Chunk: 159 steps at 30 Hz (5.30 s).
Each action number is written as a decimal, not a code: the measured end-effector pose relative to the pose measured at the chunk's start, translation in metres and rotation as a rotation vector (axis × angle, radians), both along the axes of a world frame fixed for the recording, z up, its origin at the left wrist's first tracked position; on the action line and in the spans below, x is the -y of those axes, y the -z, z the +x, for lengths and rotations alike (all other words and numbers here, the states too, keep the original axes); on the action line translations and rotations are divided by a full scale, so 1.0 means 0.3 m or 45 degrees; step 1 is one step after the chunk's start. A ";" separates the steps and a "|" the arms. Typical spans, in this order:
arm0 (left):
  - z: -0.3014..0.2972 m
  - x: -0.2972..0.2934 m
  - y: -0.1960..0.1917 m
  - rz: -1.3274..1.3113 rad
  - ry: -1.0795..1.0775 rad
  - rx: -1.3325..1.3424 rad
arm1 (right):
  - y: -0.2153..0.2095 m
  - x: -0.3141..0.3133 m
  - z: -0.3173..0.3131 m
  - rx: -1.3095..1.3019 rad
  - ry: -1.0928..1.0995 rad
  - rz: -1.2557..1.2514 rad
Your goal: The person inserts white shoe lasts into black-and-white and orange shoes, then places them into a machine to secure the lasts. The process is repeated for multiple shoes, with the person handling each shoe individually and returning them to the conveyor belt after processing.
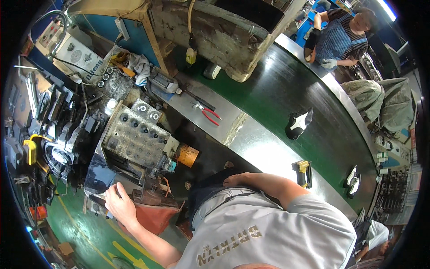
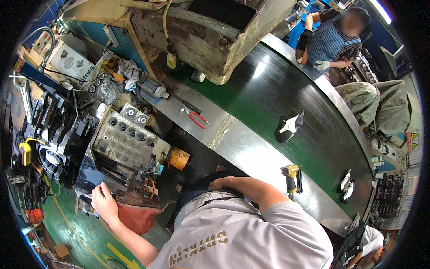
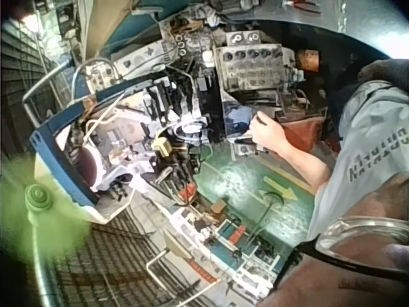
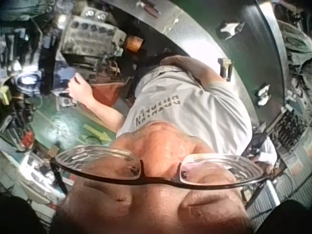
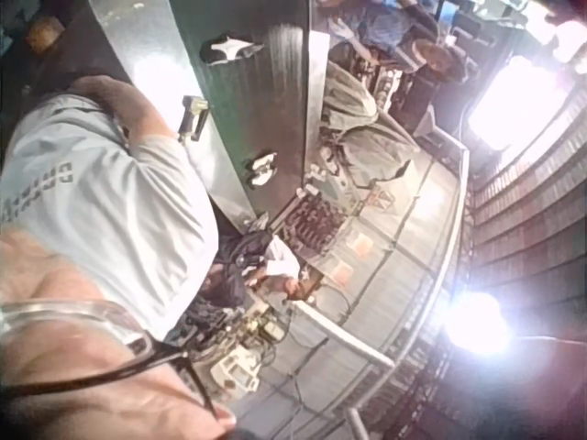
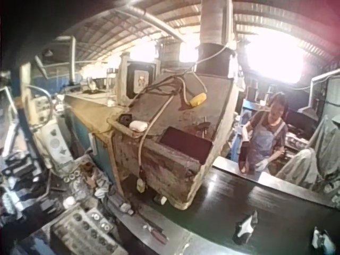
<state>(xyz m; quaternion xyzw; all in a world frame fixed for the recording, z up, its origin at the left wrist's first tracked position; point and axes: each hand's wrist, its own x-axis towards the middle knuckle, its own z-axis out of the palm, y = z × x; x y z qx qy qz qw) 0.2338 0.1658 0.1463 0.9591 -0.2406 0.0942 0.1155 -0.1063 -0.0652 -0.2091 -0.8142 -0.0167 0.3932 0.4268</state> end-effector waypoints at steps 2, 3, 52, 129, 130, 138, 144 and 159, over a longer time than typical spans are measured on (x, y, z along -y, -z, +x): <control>0.001 0.003 0.007 -0.005 0.005 0.017 | 0.019 0.005 -0.006 -0.023 -0.012 -0.017; 0.003 0.007 0.011 -0.003 0.014 0.014 | 0.029 -0.001 -0.007 -0.033 -0.017 -0.020; 0.005 0.002 0.013 -0.020 0.023 0.014 | 0.122 -0.012 -0.026 0.027 0.124 -0.017; -0.097 0.240 -0.005 -0.238 0.223 0.120 | -0.194 0.150 -0.125 0.267 0.941 -0.104; -0.154 0.316 0.002 -0.330 0.352 0.046 | -0.210 0.167 -0.138 0.301 0.981 -0.098; -0.606 0.800 0.201 -0.312 1.062 -0.629 | -0.291 0.330 -0.264 0.430 1.310 -0.062; -0.718 0.911 0.241 -0.256 1.218 -0.782 | -0.298 0.515 -0.337 0.401 1.682 0.019; -0.660 1.020 0.265 -0.312 1.163 -0.982 | -0.223 1.215 -0.005 0.675 1.552 -1.211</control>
